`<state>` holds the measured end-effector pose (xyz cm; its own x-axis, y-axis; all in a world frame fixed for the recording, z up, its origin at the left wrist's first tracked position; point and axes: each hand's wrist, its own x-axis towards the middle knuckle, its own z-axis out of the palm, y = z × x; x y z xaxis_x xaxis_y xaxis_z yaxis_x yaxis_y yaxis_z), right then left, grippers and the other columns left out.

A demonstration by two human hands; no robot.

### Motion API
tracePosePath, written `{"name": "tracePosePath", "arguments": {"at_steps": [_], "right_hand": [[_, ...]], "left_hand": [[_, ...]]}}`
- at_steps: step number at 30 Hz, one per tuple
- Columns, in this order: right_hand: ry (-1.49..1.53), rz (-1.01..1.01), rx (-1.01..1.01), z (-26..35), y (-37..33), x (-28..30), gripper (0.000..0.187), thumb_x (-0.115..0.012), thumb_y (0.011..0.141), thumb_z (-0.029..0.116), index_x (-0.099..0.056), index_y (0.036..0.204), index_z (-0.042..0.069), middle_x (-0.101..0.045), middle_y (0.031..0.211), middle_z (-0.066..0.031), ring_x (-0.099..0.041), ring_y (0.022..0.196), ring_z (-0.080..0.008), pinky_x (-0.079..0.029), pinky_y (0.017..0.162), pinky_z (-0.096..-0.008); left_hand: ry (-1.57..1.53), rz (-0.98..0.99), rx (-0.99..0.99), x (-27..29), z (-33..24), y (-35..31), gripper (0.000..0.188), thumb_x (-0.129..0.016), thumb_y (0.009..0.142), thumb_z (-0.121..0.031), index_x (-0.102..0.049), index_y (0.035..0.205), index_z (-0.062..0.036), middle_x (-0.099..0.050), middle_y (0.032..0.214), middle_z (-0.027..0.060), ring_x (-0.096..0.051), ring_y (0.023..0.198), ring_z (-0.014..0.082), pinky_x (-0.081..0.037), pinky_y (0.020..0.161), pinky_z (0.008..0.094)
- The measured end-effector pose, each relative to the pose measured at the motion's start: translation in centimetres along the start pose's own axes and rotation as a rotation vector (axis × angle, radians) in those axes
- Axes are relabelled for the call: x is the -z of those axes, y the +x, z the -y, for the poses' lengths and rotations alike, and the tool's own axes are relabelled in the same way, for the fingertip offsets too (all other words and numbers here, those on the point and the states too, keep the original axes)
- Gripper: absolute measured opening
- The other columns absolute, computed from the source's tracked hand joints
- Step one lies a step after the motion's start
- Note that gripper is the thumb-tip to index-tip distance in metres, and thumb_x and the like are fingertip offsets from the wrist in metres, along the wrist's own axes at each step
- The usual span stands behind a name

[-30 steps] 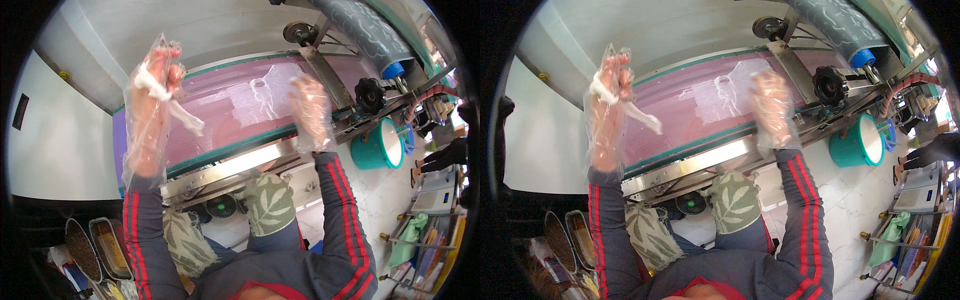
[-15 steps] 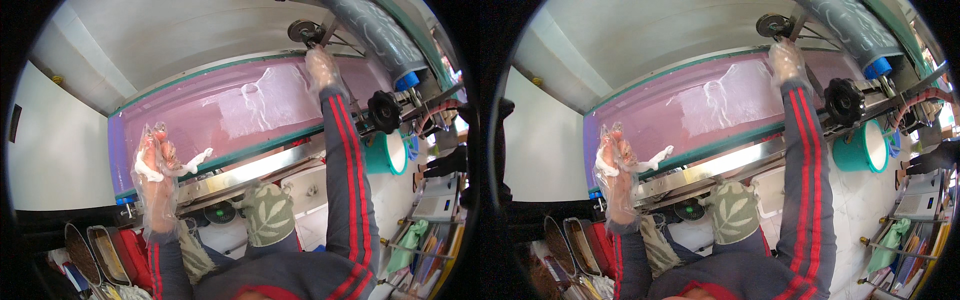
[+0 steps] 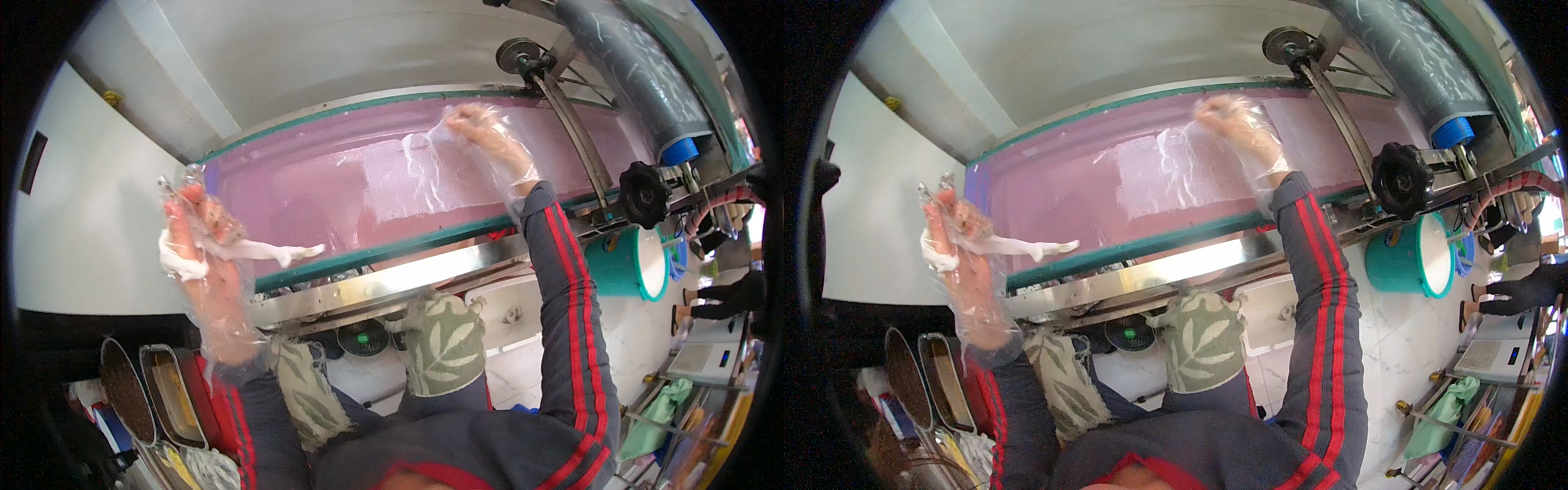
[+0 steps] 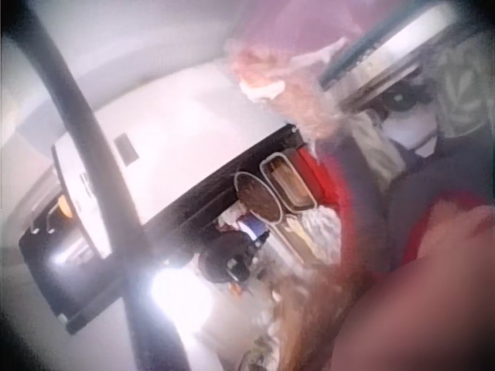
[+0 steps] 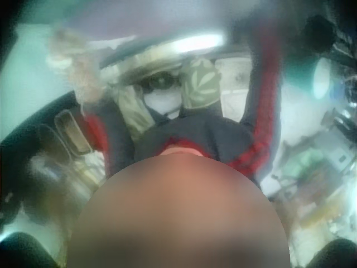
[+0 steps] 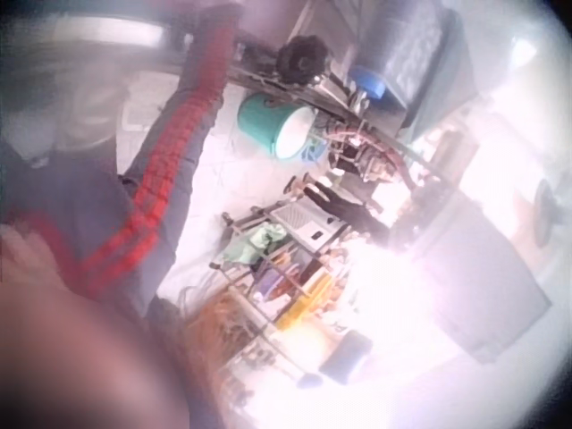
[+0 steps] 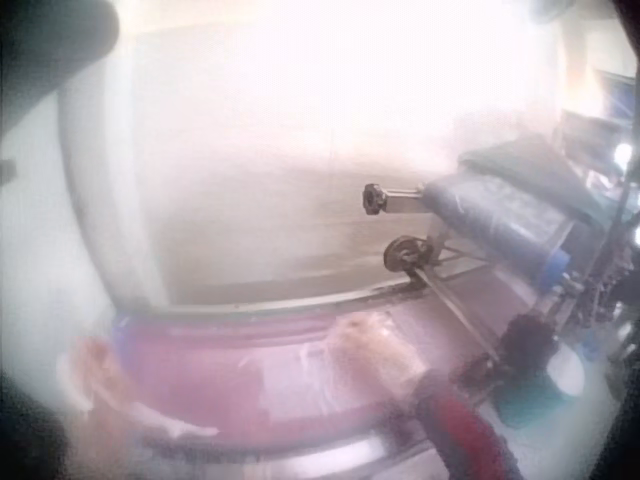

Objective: The person repeatedly spreads a white paste on a thin sheet, sprinkles brown granules, folds the sheet, and stacks the finished units on a red tray. The process is repeated continuously with the same materials.

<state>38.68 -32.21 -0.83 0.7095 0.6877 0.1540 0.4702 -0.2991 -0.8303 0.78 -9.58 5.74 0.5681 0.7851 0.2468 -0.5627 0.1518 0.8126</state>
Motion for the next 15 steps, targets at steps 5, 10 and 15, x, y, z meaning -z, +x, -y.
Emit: {"name": "tracePosePath", "arguments": {"at_steps": [5, 10, 15], "right_hand": [[-0.562, -0.194, -0.172, -2.3, 0.6, 0.4, 0.053, -0.08, 0.08, 0.04, -0.073, 0.112, -0.003, -0.074, 0.109, -0.0244, -0.071, 0.108, -0.0395, -0.054, 0.093, -0.0471], [-0.638, 0.099, -0.243, -3.4, 1.2, -1.2, 0.04, -0.081, 0.081, 0.033, -0.074, 0.095, -0.004, -0.075, 0.09, -0.0222, -0.073, 0.096, -0.0384, -0.055, 0.088, -0.0455], [0.426, 0.278, -0.157, 4.0, -0.5, -1.6, 0.019, -0.079, 0.088, 0.02, -0.076, 0.096, 0.003, -0.071, 0.086, -0.0042, -0.065, 0.082, -0.0152, -0.051, 0.074, -0.0311]], "left_hand": [[-0.003, 0.029, -0.073, 1.5, -1.9, 0.2, 0.038, -0.06, 0.107, -0.037, -0.063, 0.118, -0.0013, -0.051, 0.082, -0.0005, -0.044, 0.071, 0.0075, -0.037, 0.06, 0.0248], [0.119, -0.098, -0.106, 2.3, -1.9, -0.3, 0.035, -0.06, 0.107, -0.033, -0.062, 0.118, 0.0004, -0.052, 0.084, 0.0022, -0.046, 0.071, 0.0106, -0.04, 0.062, 0.025], [0.109, -0.05, -0.097, 2.6, -2.0, 0.0, 0.037, -0.062, 0.106, -0.034, -0.062, 0.12, 0.0005, -0.052, 0.085, -0.0001, -0.047, 0.074, 0.0089, -0.042, 0.065, 0.0248]]}}
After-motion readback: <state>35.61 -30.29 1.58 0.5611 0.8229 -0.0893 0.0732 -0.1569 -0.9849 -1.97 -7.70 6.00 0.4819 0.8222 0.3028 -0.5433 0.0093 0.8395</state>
